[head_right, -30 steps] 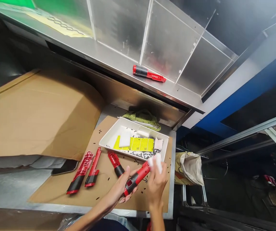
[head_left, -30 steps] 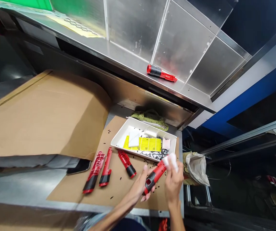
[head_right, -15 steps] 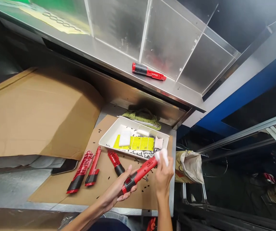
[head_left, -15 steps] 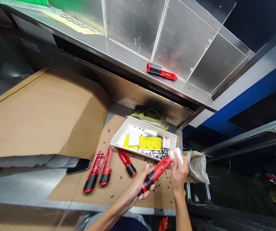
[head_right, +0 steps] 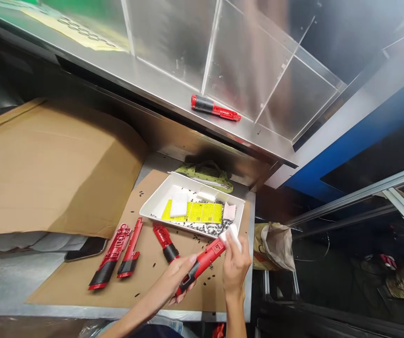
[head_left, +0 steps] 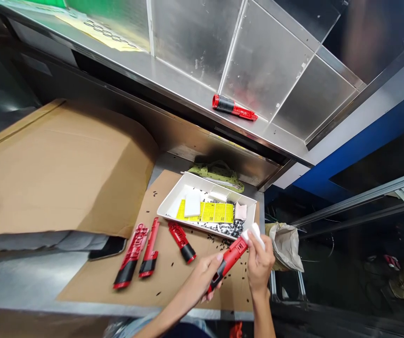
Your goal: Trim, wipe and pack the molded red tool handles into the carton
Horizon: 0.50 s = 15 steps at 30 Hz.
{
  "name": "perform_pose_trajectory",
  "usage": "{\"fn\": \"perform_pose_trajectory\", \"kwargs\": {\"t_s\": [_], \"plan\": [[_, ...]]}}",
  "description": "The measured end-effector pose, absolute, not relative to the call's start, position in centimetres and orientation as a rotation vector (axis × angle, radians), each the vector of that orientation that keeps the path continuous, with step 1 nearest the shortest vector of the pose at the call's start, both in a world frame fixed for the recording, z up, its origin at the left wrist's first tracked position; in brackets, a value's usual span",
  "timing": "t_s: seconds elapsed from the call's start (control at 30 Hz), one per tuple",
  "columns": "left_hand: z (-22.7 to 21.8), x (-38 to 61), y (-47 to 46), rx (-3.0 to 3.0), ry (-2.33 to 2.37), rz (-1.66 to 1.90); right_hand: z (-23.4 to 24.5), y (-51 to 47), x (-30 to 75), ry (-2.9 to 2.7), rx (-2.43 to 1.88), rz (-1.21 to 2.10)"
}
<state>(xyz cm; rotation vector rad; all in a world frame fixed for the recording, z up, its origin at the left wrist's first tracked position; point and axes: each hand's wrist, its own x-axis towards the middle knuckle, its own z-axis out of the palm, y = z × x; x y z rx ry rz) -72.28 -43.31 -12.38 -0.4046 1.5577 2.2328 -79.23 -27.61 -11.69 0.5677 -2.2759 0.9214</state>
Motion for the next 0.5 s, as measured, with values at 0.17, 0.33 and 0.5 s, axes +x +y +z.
{"fn": "perform_pose_trajectory", "kwargs": {"t_s": [0.17,0.33,0.5], "plan": [[-12.6,-72.1,-43.4,-0.318,1.928,2.165,-11.2,-27.8,-78.7,-2.294,0.609,0.942],[-11.3,-72.1,-44.1,-0.273,2.198,2.102,-10.9,-28.3,-77.5,-2.275,0.549,0.902],[-10.6,-72.1,-44.1,-0.227,2.316,2.017,-11.3,-29.0,-76.8,-2.310,0.689,0.949]]}}
